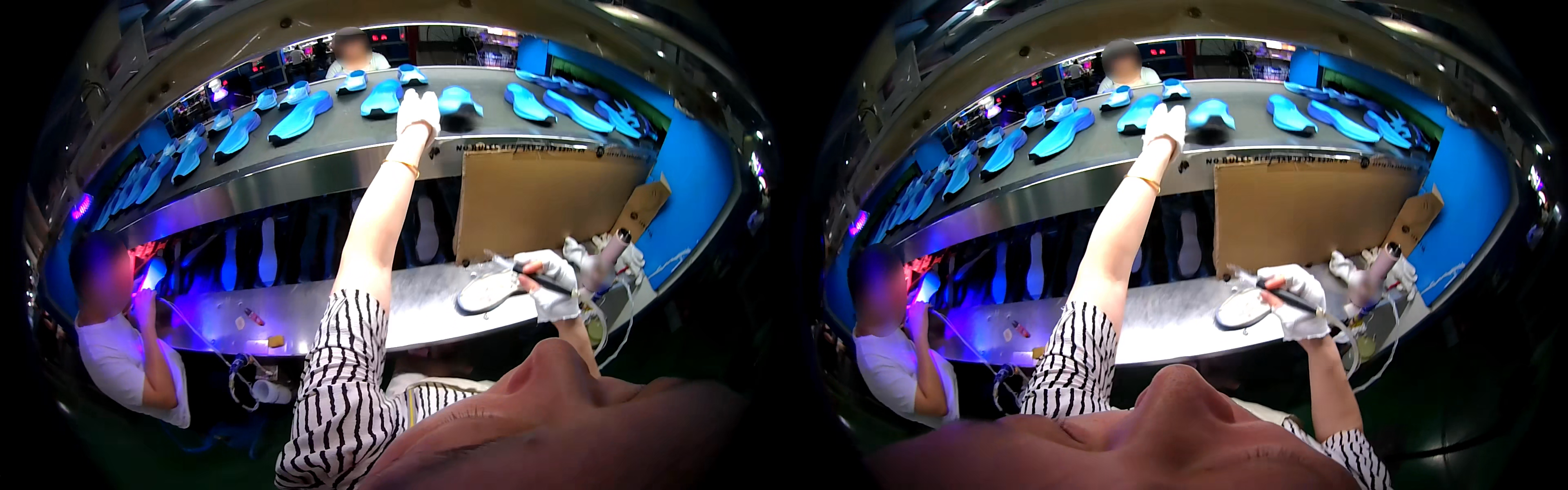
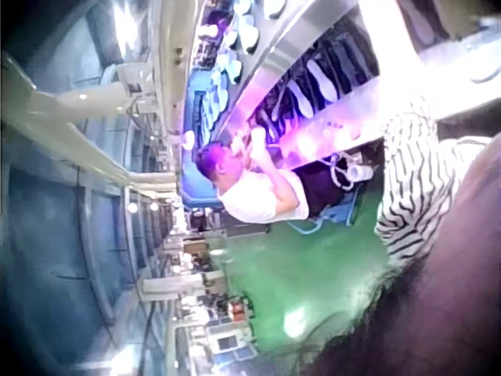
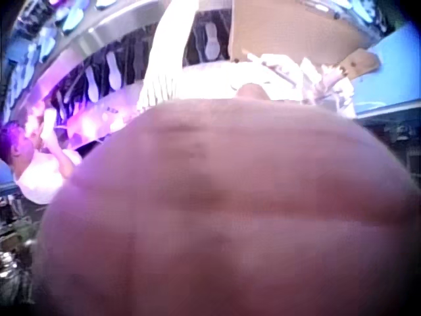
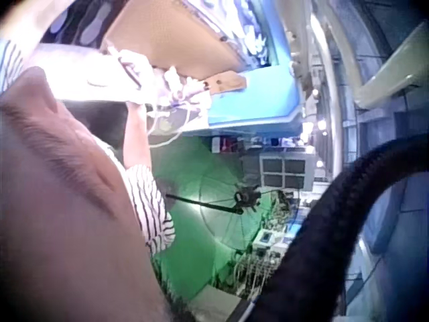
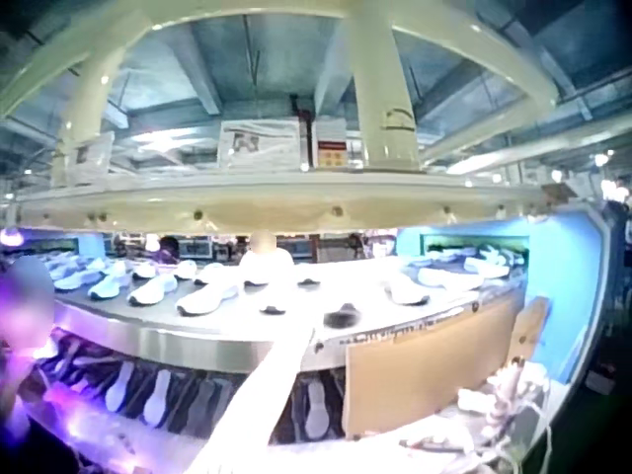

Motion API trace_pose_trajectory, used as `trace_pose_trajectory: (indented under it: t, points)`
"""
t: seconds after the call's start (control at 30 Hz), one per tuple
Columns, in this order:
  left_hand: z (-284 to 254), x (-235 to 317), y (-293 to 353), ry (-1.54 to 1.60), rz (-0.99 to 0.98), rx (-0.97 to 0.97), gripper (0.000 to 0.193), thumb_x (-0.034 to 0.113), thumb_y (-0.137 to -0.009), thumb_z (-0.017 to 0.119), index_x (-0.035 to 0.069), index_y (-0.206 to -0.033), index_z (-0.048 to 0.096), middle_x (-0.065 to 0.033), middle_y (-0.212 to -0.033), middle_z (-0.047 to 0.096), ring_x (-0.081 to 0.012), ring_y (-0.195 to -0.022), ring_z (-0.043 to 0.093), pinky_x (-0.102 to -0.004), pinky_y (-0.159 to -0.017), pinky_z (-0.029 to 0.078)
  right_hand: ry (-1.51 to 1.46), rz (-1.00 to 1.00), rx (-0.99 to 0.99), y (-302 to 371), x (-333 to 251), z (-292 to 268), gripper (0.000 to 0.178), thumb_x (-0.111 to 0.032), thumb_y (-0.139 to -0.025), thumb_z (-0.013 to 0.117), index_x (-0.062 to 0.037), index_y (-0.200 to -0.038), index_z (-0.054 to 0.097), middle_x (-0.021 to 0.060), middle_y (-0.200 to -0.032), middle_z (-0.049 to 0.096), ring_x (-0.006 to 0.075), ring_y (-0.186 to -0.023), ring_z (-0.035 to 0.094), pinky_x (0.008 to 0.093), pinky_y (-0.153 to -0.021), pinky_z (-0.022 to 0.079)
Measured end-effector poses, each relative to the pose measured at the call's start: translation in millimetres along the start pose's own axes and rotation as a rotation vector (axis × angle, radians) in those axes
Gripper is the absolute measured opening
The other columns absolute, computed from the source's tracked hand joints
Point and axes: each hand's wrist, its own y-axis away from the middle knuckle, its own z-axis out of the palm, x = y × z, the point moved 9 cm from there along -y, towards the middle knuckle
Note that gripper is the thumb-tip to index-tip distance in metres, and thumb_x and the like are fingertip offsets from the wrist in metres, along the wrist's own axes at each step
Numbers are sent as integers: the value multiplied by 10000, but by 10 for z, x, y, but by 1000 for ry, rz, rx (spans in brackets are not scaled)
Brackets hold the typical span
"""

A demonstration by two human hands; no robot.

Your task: The person applies adhesive to the underside of blue shoe insoles using a brush-tipped applicator tool while holding the insoles in a gloved hand. The person takes an insole from the conveyor, coats the surface with adhesive, and places the treated insole onto the moving conveyor belt before repeating the process.

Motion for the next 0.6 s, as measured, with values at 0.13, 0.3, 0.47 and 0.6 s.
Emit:
trace_pose_trajectory:
  t: [0.13,0.3,0.47,0.6]
  points:
    - [-436,202,303,-109,189,428,398,153,-673,628,153,-1069,586,-100,-1073,566,-289,-988,538,-393,-837,458,26,210,-37,124,146,-226,170,67,-728,685,-23,-815,569,70,-863,628,107,-712,586,243,-667,486]
    - [-45,-1180,143,-145,-244,-366,451,211,-519,792,166,-955,688,-89,-1040,628,-246,-975,616,-322,-855,501,54,182,-86,140,469,192,207,75,-708,688,-37,-840,575,55,-830,604,113,-726,581,234,-653,473]
    - [-744,-555,690,-313,70,92,139,197,-769,601,164,-860,701,-99,-860,613,-273,-869,588,-362,-792,470,254,39,-50,223,437,103,186,50,-725,688,-37,-851,584,41,-803,599,103,-685,562,217,-643,455]
    - [-1112,-561,991,-134,255,98,127,238,-738,661,134,-804,694,-103,-893,623,-259,-884,582,-374,-798,453,97,247,-48,306,604,56,163,38,-763,666,-24,-887,580,24,-774,603,72,-674,555,202,-624,446]
